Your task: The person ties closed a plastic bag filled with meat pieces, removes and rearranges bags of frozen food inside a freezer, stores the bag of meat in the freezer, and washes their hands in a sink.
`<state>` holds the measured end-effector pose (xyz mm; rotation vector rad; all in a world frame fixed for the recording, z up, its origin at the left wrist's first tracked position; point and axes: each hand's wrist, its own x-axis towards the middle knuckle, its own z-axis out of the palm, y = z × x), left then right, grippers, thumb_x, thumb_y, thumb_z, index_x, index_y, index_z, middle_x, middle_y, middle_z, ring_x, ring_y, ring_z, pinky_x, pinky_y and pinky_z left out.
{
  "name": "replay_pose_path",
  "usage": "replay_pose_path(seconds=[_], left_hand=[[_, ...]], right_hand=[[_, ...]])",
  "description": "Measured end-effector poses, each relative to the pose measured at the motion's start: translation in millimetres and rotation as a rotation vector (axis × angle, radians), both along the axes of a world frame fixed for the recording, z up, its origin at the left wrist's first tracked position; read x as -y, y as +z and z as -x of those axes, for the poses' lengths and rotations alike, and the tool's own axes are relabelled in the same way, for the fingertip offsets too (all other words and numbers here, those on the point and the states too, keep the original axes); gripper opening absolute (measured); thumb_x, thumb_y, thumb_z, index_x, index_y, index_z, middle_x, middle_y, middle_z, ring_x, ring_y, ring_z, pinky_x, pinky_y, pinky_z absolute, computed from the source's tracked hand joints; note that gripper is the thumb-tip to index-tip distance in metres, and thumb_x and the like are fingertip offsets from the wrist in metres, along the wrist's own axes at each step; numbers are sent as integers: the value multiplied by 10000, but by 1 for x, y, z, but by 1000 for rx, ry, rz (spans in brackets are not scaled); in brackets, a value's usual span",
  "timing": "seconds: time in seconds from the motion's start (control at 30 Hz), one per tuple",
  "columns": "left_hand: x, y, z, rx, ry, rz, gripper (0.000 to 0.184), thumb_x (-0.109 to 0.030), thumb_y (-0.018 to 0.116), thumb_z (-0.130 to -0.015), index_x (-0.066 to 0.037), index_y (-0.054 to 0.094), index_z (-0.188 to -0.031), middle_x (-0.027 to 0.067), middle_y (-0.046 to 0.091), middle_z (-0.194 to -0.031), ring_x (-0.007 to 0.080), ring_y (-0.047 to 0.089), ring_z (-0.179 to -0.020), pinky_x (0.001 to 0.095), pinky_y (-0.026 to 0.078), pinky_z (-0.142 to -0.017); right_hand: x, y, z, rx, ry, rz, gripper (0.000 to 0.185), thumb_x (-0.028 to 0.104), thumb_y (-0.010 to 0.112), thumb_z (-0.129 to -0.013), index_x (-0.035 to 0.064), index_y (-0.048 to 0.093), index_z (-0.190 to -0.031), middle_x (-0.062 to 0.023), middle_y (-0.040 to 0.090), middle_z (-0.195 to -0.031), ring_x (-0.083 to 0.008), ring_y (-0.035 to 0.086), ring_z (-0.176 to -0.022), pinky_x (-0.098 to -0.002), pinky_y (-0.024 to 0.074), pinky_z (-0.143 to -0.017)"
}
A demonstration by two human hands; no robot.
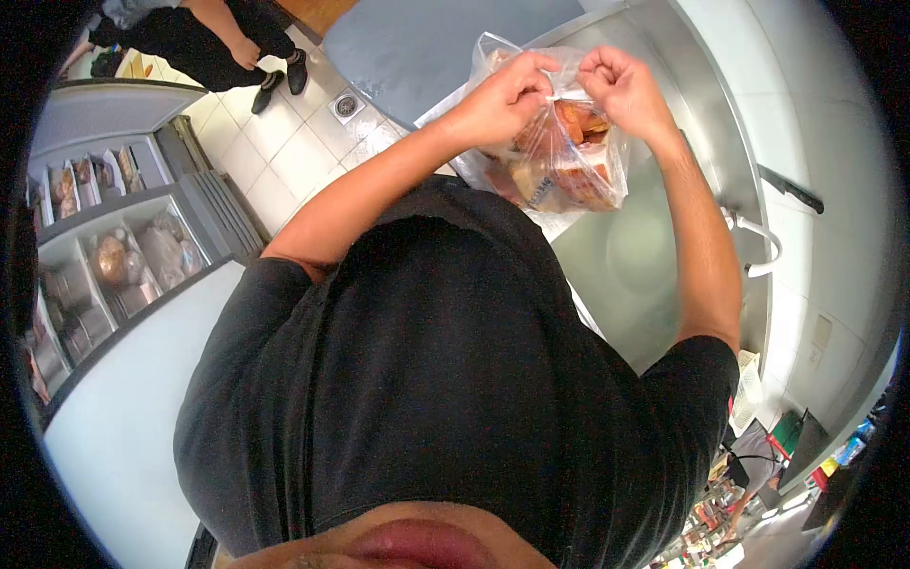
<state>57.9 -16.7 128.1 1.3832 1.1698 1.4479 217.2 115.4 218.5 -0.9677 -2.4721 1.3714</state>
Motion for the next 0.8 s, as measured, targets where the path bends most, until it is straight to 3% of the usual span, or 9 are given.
replay_pose_path(seconds=[0.27, 0.47, 0.57, 0.67, 0.73, 0.8], left_hand=[[-6, -14, 5, 99, -47, 45, 355, 54, 468, -933, -17, 416, -1276, 58, 575, -955, 120, 548, -901, 271, 456, -820], [-4, -19, 8, 108, -74, 48, 344, 62, 438, -932, -12, 410, -1266, 62, 576, -955, 130, 553, -899, 274, 463, -850], [-9, -25, 9, 121, -75, 27, 348, 79, 442, -918, -9, 411, -1253, 59, 585, -941, 131, 558, -874, 275, 470, -812], [-14, -16, 20, 341, -189, 178, 351, 75, 474, -905, -16, 419, -1240, 65, 616, -925, 123, 567, -836, 257, 456, -734], [-12, -3, 21, 486, -188, 275, 388, 68, 503, -893, -20, 417, -1260, 74, 639, -935, 122, 570, -810, 243, 433, -683], [-14, 3, 23, 580, -193, 336, 443, 55, 529, -884, -19, 401, -1301, 83, 657, -948, 124, 577, -797, 233, 417, -650]], right_hand=[[-30, -10, 5, 76, -82, 24, 124, 139, 670, -884, 74, 569, -855, 76, 493, -636, -20, 413, -551, -231, 314, -489], [-39, -13, 3, 122, -136, 34, 115, 104, 659, -890, 76, 557, -846, 62, 517, -641, -26, 454, -579, -223, 366, -518], [-36, -11, -1, 109, -176, 46, 111, 101, 676, -885, 67, 571, -895, 46, 542, -647, -29, 484, -599, -227, 389, -530], [-1, 10, -11, 24, -143, -53, 145, 155, 718, -855, 61, 609, -878, -14, 615, -654, -71, 515, -568, -258, 416, -536], [36, 20, -21, 214, -29, -329, 90, 82, 704, -813, 47, 633, -857, -71, 608, -691, -178, 589, -605, -323, 473, -583], [62, 18, -29, 130, 43, -573, 69, 50, 679, -788, 36, 632, -837, -112, 594, -743, -270, 616, -696, -375, 495, -637]])
